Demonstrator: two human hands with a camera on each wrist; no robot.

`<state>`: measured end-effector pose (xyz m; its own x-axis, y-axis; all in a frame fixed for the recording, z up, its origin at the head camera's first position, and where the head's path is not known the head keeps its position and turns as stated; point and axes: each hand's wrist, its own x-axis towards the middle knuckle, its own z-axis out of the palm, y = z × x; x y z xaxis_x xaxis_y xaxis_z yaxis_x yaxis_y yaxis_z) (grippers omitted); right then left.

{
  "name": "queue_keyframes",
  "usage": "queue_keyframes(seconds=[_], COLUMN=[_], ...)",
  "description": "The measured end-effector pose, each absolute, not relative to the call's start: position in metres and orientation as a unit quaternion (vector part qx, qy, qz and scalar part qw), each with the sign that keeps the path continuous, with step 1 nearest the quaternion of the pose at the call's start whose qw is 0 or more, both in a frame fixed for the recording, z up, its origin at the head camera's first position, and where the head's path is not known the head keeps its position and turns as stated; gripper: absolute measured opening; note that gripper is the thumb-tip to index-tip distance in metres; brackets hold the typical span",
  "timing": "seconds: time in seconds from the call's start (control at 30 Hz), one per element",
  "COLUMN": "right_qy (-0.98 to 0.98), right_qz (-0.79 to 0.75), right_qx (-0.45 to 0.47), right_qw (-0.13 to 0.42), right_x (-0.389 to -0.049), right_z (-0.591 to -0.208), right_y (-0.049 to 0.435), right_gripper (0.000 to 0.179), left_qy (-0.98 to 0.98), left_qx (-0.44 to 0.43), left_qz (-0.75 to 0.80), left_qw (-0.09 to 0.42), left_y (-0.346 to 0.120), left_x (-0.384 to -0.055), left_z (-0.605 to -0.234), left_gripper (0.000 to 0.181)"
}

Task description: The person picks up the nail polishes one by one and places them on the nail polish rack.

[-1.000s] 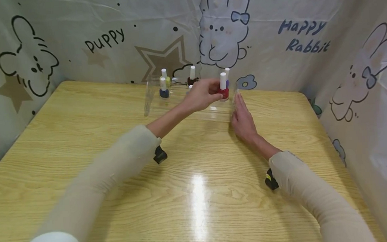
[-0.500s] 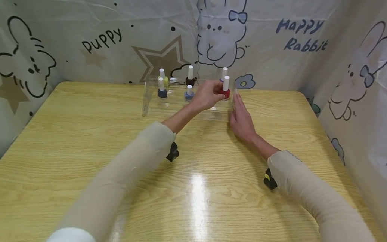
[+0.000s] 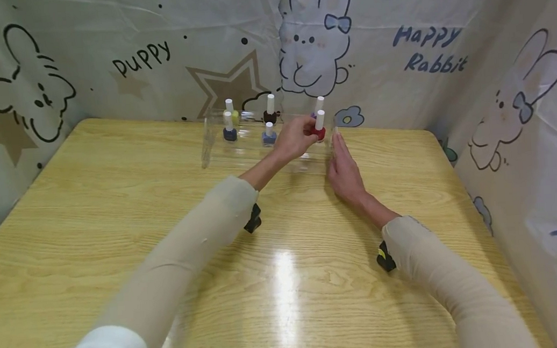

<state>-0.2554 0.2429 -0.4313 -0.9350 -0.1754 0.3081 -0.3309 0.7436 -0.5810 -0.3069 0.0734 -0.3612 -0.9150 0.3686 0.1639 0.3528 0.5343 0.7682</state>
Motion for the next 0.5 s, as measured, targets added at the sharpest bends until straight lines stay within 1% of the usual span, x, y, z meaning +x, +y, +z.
queue_keyframes(seconds=[0.23,0.5], right_qy=[-0.930,-0.930], right_qz=[0.326,0.326], right_qx=[0.129,0.128], right_qw=[0.115,0.114], right_x=[-0.258,-0.259], right_z=[-0.433,-0.435], right_y=[0.244,0.245], right_gripper=[0.059,0.059], left_qy=[0.877,0.883], left_qx=[0.192,0.183], left_qz=[0.440,0.432], left_qw=[0.014,0.020], left_y=[0.071,0.078], left_x=[-0.309,-0.309], left_z=[-0.369,-0.377], left_gripper=[0.027,0.031])
